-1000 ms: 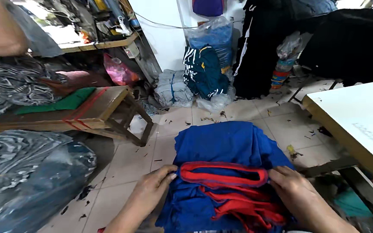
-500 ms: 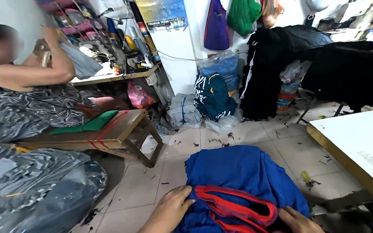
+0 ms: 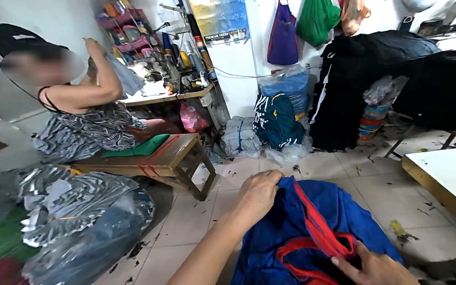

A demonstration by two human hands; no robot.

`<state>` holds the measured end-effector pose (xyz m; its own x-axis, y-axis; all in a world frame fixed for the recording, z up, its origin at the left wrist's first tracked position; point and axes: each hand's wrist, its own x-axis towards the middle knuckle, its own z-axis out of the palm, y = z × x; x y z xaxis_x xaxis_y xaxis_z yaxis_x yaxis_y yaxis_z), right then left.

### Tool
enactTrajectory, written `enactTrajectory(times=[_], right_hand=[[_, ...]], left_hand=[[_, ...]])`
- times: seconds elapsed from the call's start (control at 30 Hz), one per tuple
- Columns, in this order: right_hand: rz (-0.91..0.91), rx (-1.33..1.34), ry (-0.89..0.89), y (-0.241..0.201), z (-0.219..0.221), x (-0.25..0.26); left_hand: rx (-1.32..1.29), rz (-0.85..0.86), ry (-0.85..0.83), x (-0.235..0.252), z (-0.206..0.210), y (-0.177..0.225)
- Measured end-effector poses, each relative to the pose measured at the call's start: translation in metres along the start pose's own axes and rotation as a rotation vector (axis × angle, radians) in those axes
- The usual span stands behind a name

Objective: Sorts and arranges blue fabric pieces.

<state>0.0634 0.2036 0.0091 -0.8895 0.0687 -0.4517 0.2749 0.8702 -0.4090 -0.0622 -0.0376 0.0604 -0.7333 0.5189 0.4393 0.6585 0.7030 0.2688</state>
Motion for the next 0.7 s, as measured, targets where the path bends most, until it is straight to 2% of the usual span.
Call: enactTrajectory(times=[0.07, 0.23, 0.3, 0.33, 0.37, 0.4, 0.5, 0.57, 0.6, 0.63, 0.67, 0.7], right_hand=[[-0.030, 0.032, 0.052, 0.003, -0.010, 0.004], [-0.283, 0.078, 0.589, -0.005, -0.066, 0.006], [-0.367, 0.114, 0.717, -0.018, -0.077, 0.004], [-0.430, 0.154, 0.761, -0.023, -0.074, 0.005], [-0.488, 0.201, 0.758, -0.027, -0.068, 0.005], [-0.545, 0.234, 0.739, -0.029, -0.059, 0.006], [-0.662, 0.290, 0.734, -0.040, -0.028, 0.002], [-0.607, 0.383, 0.701, -0.053, -0.011, -0.010], [-0.555, 0.437, 0.666, -0.059, -0.007, -0.016], [-0.507, 0.484, 0.621, -0.063, -0.004, -0.019], [-0.481, 0.535, 0.621, -0.065, -0.002, -0.017], [-0.464, 0.592, 0.655, -0.064, 0.000, -0.011]], left_hand=[[0.039, -0.016, 0.013, 0.007, -0.009, 0.000], [-0.022, -0.201, 0.077, 0.032, -0.057, -0.015], [-0.012, -0.113, 0.169, 0.034, -0.065, -0.025], [0.026, 0.019, 0.284, 0.034, -0.060, -0.037], [0.101, 0.150, 0.403, 0.035, -0.054, -0.048], [0.116, 0.208, 0.423, 0.036, -0.060, -0.040], [0.115, 0.156, 0.295, 0.028, -0.095, 0.040], [0.082, 0.116, 0.228, 0.022, -0.102, 0.062], [0.050, 0.195, 0.204, 0.015, -0.101, 0.050], [-0.002, 0.443, 0.231, 0.013, -0.095, 0.016], [-0.050, 0.554, 0.293, 0.015, -0.083, 0.003], [-0.028, 0.431, 0.258, 0.011, -0.079, 0.020]])
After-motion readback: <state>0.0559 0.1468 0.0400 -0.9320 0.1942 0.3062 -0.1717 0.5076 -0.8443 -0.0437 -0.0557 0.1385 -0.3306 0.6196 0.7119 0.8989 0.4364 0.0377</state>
